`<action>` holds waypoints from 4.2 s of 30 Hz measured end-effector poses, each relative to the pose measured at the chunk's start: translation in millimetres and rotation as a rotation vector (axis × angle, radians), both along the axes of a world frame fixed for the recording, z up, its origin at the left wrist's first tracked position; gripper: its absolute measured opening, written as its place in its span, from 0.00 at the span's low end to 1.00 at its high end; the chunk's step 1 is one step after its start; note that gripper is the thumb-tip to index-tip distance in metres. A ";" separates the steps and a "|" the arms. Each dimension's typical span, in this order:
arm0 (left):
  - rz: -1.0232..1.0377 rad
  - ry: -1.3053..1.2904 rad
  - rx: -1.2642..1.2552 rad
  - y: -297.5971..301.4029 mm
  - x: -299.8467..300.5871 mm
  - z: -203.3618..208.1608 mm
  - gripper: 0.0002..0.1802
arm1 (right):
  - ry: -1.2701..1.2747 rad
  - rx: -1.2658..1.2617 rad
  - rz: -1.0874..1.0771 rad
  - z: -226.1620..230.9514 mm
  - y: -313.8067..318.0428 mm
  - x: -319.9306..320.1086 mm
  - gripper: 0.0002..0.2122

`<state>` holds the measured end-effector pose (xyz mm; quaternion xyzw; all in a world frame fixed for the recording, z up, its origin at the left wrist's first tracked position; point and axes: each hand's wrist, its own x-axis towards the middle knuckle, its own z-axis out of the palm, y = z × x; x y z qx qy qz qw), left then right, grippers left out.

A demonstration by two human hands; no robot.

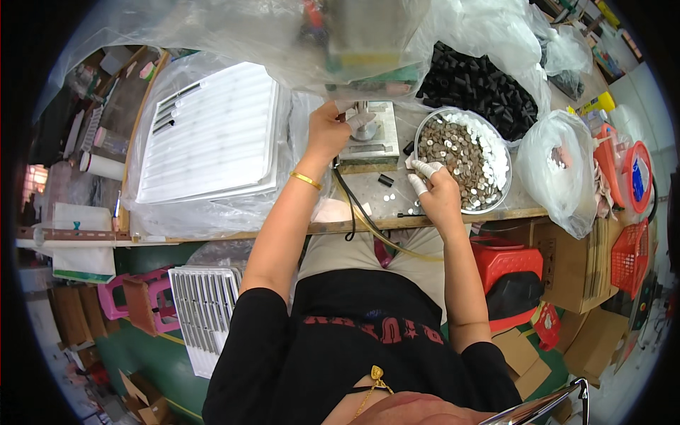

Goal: Assembling small mechanical components by inserting pins and caps into housings using a manual jig.

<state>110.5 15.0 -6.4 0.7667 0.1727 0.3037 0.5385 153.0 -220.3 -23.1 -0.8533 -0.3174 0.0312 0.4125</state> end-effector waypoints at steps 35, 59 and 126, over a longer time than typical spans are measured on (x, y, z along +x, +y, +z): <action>0.128 -0.429 0.460 -31.7 -28.4 33.1 0.15 | 0.533 0.360 0.101 3.6 55.9 15.9 0.13; 0.065 0.483 0.551 -19.7 -10.8 20.6 0.27 | 0.286 0.487 0.182 52.1 109.4 49.6 0.11; 0.068 0.381 0.685 -20.5 -20.3 5.1 0.26 | -0.326 -0.655 0.116 10.6 -28.2 167.3 0.09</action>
